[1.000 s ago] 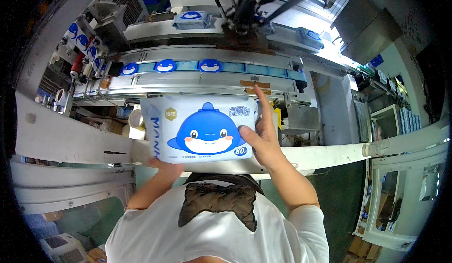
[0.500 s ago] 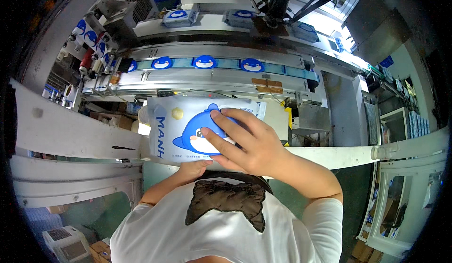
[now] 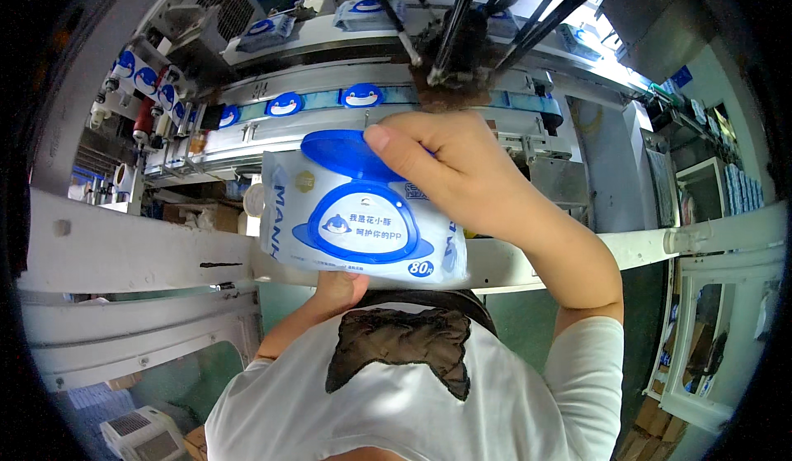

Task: The person picks up individual packets of wet wipes from a conveyor belt, checks the blue plastic lids, and places them back onto the production line before moving to a packing station where they organize blue lids in a box and refill a loading rack with them.

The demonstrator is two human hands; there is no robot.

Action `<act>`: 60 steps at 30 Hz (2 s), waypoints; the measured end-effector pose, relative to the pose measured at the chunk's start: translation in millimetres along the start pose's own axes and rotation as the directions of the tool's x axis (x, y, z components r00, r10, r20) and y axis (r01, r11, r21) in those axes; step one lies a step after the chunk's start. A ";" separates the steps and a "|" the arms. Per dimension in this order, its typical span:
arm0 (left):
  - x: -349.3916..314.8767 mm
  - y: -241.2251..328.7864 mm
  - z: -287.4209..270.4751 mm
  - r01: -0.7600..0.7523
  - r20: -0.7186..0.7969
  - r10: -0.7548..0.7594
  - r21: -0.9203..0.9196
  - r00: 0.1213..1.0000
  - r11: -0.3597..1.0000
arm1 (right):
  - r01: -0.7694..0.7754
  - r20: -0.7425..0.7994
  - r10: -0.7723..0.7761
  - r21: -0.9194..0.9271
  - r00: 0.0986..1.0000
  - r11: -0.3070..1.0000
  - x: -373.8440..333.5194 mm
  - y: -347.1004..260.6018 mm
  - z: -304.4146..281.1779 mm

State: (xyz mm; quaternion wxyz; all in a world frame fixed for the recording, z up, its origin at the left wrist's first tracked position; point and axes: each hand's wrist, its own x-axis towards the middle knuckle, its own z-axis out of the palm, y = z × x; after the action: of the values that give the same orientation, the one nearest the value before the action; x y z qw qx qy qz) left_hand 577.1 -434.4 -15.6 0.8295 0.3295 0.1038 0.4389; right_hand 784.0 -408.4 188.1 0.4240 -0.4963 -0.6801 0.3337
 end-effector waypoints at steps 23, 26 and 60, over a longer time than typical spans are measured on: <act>362.0 106.9 -147.9 0.084 -0.580 -0.120 -0.088 0.806 0.993 | -0.379 -0.241 0.295 -0.660 0.925 0.649 -120.5 193.0 93.4; 443.4 103.0 -189.1 0.135 -0.771 -0.104 -0.024 0.628 0.991 | -0.397 -0.265 0.299 -0.676 0.917 0.620 -118.0 211.8 102.1; 622.7 -32.7 -240.3 0.351 -0.492 -0.074 0.501 0.868 0.791 | -0.496 -0.321 0.381 -0.626 0.867 0.602 -109.2 206.6 102.0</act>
State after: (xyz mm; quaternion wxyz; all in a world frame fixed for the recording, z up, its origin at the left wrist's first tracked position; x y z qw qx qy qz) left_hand 857.2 158.0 -146.5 0.6891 0.4398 0.4564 0.3514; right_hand 788.5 -457.6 -62.1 0.1639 -0.7933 -0.5759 0.1103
